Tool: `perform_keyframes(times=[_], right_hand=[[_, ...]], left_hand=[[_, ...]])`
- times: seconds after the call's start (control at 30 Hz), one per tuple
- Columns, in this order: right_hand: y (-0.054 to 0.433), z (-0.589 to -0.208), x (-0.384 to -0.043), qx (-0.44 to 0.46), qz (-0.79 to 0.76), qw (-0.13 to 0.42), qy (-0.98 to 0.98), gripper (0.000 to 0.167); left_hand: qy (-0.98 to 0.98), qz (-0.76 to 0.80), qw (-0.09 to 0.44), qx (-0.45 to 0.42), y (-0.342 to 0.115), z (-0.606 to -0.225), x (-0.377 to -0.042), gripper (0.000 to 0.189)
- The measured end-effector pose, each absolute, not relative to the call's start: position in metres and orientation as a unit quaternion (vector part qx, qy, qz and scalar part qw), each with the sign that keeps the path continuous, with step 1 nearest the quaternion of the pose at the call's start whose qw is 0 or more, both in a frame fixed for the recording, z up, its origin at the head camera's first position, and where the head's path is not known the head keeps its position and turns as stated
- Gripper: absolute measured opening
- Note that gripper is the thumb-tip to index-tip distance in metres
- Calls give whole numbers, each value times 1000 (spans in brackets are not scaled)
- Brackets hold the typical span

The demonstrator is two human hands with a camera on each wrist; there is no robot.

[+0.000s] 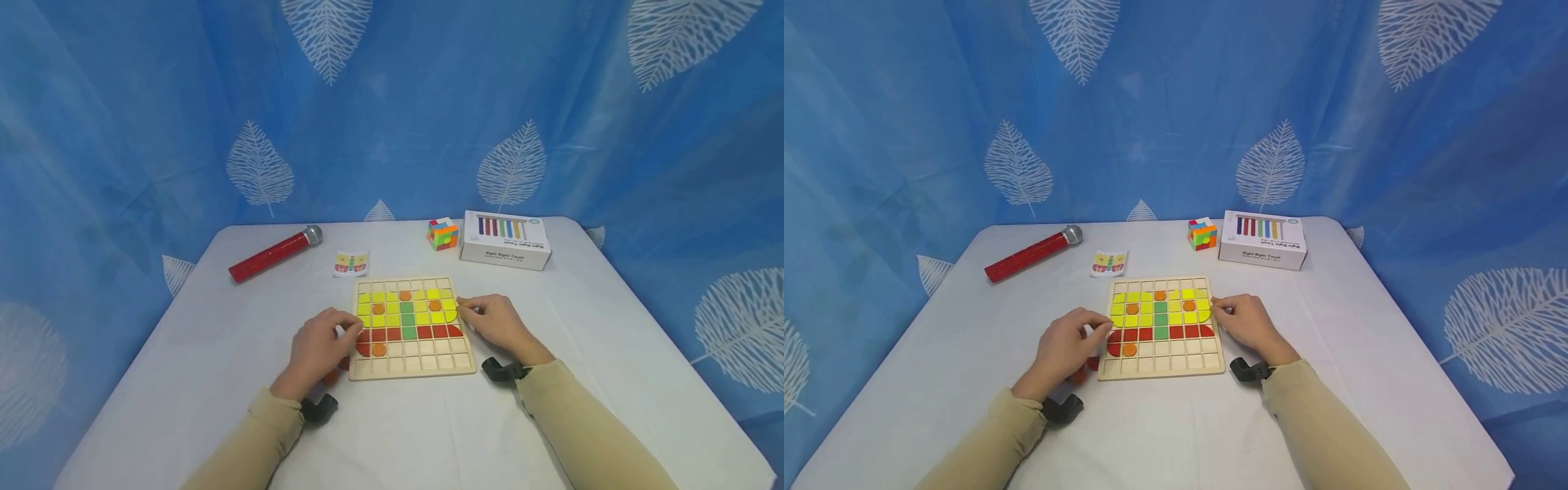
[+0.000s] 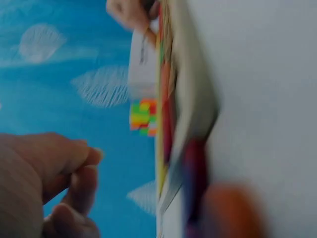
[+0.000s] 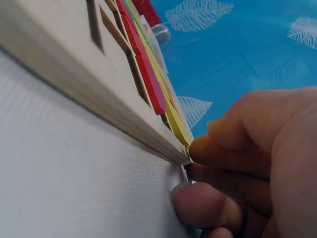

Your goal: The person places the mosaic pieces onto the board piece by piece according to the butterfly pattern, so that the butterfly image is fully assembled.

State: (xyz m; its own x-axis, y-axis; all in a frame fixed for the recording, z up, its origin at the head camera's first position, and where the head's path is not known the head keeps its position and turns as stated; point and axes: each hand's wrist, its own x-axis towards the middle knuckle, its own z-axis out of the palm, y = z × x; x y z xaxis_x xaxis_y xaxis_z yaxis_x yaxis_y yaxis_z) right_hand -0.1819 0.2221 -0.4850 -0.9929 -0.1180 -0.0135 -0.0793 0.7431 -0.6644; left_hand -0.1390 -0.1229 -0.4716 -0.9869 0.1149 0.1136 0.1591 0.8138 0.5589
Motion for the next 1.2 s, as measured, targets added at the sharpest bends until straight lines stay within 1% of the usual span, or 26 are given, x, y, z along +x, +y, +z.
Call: perform_keyframes(times=[0.1,0.2,0.33,0.47,0.6,0.7,0.83,0.93,1.07,1.2], right_hand=[[221,-486,-182,-55,-354,28,933,30],[221,-486,-183,-57,-353,27,933,29],[221,-486,-183,-59,-348,22,935,29],[221,-486,-184,-63,-344,19,936,29],[221,-485,-184,-64,-344,17,937,29],[222,-486,-184,-64,-343,16,937,29],[222,-487,-183,-63,-344,16,937,29],[222,-487,-183,-63,-345,15,937,29],[223,-488,-183,-64,-345,14,936,30],[223,-489,-184,-63,-348,18,935,29]], left_hand=[[-952,-304,18,-37,-142,-465,-138,20],[-950,-311,-39,-21,-158,-462,-136,24],[-945,-307,-104,-33,-169,-462,-135,31],[-949,-282,-131,-56,-173,-464,-135,35],[-952,-266,-140,-57,-176,-466,-137,35],[-954,-262,-136,-58,-178,-467,-139,34],[-959,-252,-119,-55,-179,-468,-140,27],[-964,-243,-101,-36,-180,-469,-142,23],[-969,-232,-85,-23,-180,-470,-144,29],[-966,-239,-92,-40,-182,-472,-144,36]])
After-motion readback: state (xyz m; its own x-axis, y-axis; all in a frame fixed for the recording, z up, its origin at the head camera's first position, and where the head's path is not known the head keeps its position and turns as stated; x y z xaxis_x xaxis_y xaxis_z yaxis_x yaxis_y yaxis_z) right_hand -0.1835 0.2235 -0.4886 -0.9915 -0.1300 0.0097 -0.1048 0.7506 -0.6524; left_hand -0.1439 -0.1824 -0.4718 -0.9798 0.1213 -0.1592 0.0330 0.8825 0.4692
